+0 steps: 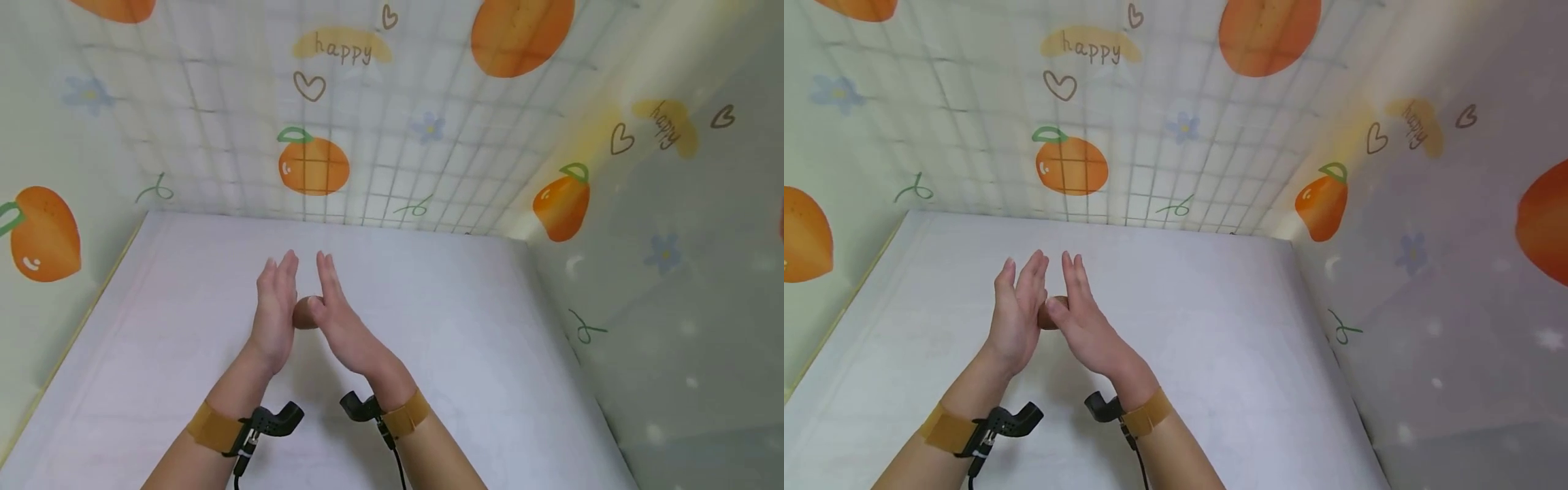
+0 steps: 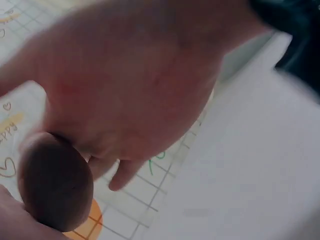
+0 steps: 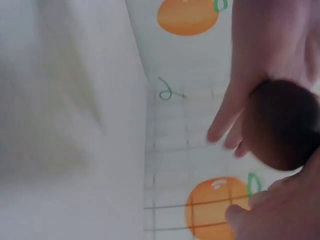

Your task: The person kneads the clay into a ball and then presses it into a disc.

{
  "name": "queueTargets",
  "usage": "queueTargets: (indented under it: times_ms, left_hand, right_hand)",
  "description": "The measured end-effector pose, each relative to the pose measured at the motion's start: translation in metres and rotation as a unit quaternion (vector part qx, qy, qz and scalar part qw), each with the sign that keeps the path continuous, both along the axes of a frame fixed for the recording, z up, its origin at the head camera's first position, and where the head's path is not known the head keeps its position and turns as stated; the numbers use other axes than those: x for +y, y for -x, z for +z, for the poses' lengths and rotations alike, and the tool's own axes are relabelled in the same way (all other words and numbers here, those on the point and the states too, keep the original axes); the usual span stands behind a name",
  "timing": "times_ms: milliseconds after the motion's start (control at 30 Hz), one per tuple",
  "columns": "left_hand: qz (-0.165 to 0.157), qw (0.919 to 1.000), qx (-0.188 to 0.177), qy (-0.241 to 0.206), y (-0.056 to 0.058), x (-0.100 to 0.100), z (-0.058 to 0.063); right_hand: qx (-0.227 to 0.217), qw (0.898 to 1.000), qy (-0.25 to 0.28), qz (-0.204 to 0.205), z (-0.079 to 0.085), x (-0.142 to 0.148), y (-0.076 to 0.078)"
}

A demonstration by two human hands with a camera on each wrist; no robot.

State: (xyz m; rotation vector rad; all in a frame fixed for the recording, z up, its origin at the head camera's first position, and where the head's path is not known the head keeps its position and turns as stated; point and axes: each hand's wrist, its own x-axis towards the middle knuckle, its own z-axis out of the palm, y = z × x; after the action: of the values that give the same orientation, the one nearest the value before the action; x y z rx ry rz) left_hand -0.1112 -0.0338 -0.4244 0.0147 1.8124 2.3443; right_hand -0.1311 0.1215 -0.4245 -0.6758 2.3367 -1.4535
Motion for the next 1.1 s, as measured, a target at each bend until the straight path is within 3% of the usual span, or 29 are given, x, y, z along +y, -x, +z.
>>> queueTargets:
  times_ms: [133, 233, 333, 433, 567, 767, 933, 1100]
  left_hand:
    - [-0.022, 0.9994, -0.019, -0.020, 0.005, -0.002, -0.003]
    - [-0.049, 0.9956, -0.042, -0.068, 0.005, 0.000, -0.007]
    - [-0.070, 0.9891, -0.065, -0.112, 0.002, 0.004, -0.011]
    - [-0.085, 0.9875, -0.062, -0.117, -0.001, 0.010, -0.012]
    - [-0.090, 0.9889, -0.048, -0.108, -0.008, 0.015, -0.010]
    - [-0.044, 0.9900, -0.021, -0.132, -0.009, 0.013, -0.001]
    - [-0.011, 0.9910, -0.026, -0.131, -0.005, 0.002, 0.000]
    - [-0.018, 0.9882, -0.050, -0.144, -0.003, -0.006, -0.002]
  right_hand:
    - [0.063, 0.998, -0.011, 0.024, 0.004, -0.004, -0.015]
    - [0.125, 0.991, -0.026, 0.041, 0.011, -0.008, -0.020]
    - [0.157, 0.986, -0.032, 0.044, 0.020, -0.011, -0.020]
    - [0.153, 0.987, -0.031, 0.029, 0.027, -0.011, -0.013]
    - [0.111, 0.993, -0.030, -0.015, 0.028, -0.008, 0.004]
    - [0.050, 0.997, -0.027, -0.046, 0.016, -0.005, 0.017]
    - [0.044, 0.998, -0.024, -0.039, 0.005, -0.007, 0.010]
    - [0.117, 0.992, -0.050, 0.010, 0.004, -0.016, -0.010]
